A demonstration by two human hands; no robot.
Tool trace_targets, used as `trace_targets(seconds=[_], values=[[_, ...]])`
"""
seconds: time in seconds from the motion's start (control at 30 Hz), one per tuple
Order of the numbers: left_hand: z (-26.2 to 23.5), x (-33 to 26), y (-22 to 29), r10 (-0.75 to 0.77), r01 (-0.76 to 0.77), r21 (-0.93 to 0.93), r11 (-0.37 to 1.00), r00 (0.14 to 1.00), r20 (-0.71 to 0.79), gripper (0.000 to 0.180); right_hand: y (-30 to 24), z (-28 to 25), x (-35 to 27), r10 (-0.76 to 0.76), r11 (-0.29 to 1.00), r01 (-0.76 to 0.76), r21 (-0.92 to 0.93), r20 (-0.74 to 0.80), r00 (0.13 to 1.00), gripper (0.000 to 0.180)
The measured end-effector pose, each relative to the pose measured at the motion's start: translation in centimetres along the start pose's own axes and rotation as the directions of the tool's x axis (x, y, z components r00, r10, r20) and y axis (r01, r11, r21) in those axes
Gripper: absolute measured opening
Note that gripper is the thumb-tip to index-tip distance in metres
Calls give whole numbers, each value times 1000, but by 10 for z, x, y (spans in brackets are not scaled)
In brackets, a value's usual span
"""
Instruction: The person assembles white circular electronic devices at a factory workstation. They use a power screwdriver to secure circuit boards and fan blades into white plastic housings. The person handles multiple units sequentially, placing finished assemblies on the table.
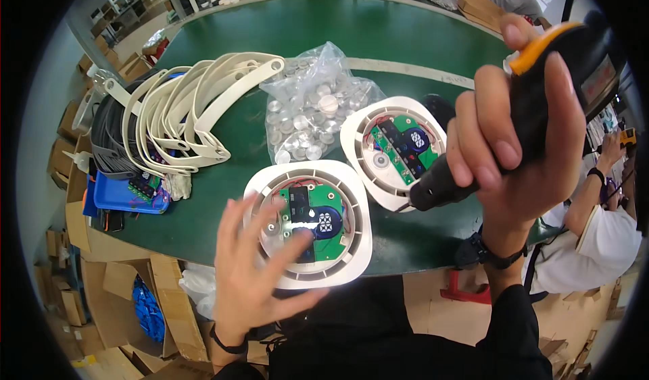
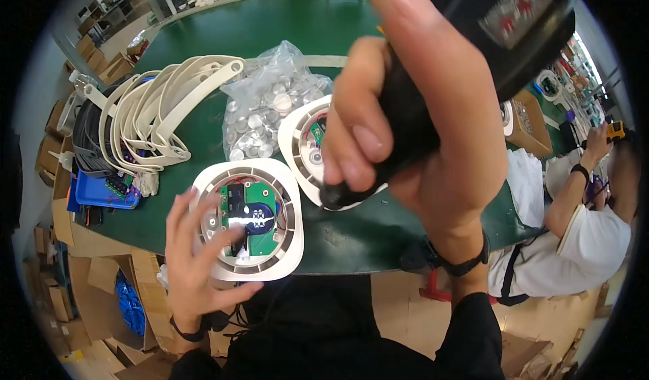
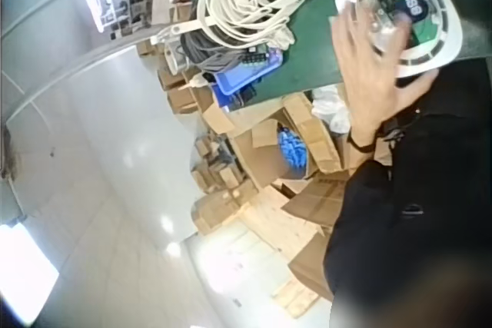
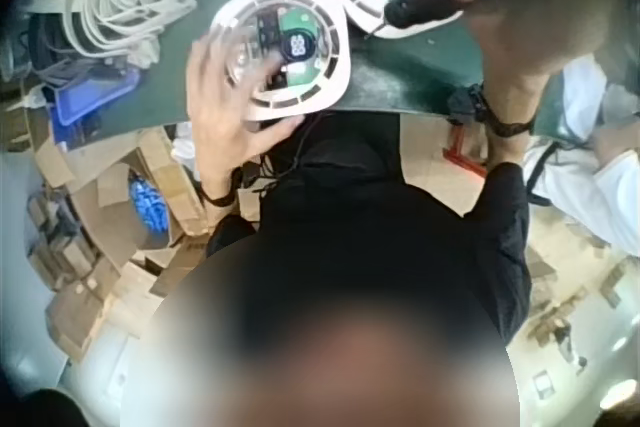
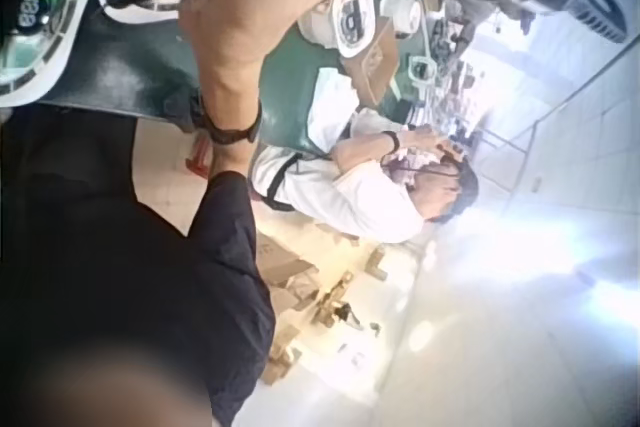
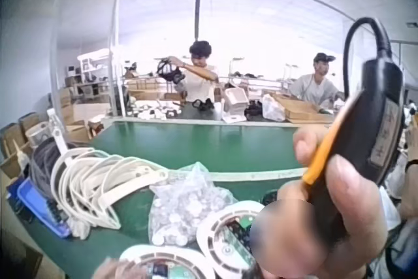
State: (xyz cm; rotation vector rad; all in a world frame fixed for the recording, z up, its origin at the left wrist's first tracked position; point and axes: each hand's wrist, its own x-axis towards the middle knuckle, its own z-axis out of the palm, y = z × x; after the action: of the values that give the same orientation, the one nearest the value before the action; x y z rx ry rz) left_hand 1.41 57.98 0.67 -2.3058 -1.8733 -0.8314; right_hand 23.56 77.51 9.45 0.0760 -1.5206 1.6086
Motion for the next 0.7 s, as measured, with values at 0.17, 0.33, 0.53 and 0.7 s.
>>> trace_targets(seconds=[0.17,0.33,0.53,0.7], values=[[26,8,-10,-2,-14,-229,973,998,-68,71,14,27,13,12,999,-13,-37,-35,999,42],[39,1,2,-127,91,-235,968,981,-146,70,25,47,13,216,976,-218,-10,-98,972,39],[36,1,13,-193,164,-172,971,967,-166,66,24,40,11,152,983,-150,-103,11,988,33],[37,4,13,-193,167,-171,971,970,-151,65,27,43,12,145,985,-144,-94,8,989,34]])
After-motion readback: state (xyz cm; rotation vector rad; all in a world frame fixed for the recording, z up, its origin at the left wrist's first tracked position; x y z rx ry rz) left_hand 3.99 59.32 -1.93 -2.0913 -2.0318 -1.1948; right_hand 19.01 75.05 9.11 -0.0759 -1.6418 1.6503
